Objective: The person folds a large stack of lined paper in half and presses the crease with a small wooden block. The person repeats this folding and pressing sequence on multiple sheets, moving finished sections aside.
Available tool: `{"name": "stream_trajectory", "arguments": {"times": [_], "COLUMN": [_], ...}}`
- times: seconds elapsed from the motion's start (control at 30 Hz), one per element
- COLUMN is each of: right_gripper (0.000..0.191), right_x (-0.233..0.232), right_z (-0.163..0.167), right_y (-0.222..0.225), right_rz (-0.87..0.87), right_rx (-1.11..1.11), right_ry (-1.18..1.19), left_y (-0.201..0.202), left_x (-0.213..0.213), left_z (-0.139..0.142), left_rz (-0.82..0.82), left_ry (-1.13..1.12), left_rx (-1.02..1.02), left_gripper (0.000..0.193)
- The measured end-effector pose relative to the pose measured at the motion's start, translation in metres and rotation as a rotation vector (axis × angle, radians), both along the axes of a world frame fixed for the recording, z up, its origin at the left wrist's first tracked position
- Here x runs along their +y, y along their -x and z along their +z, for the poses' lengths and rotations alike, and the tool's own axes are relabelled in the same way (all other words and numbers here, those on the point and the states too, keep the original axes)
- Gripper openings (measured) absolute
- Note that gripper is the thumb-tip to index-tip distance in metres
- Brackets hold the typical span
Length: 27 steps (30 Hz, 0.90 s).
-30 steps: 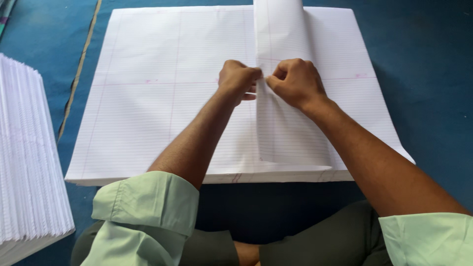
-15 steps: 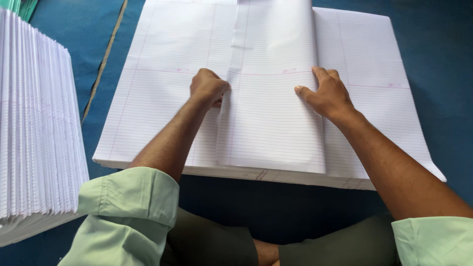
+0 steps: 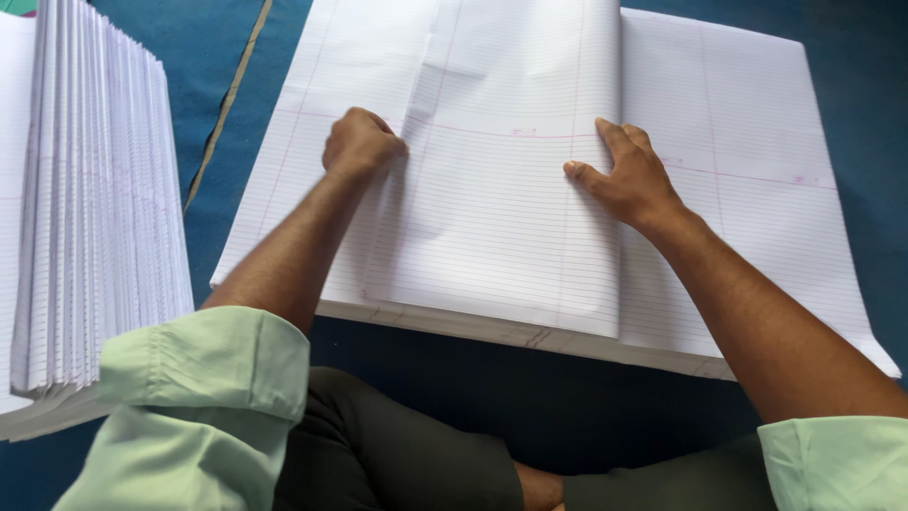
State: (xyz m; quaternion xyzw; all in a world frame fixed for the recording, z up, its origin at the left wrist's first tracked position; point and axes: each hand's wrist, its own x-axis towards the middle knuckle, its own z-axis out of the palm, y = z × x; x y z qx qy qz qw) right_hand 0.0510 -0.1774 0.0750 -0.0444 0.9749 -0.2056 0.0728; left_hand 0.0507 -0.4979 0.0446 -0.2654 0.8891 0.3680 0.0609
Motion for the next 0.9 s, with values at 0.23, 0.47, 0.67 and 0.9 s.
{"name": "stream_trajectory", "arguments": {"times": [0.23,0.47,0.67,0.9], "right_gripper": [0.087,0.091,0.092,0.093], "right_x": [-0.015,-0.029,-0.041,-0.053], "right_z": [-0.007,-0.007,-0.009,-0.013], "right_y": [0.003,0.004,0.0,0.003], "right_rz": [0.045,0.046,0.056,0.102], "right_rx": [0.006,0.011,-0.014,0.01], "right_ry": [-0.031,-0.019,-0.016,0.012], "left_y": [-0.013,-0.022,-0.033,-0.036], "left_x": [-0.037,-0.066,-0.092,-0.114], "left_z": [0.002,0.004,0.005,0.002], "left_rz": [0.018,0.041,0.061,0.069], "left_ry": [-0.012,0.032,0.116,0.175], "left_rx": [0.047,0.087,0.096,0.18], "left_gripper": [0.027,0.025,0.023,0.02]}}
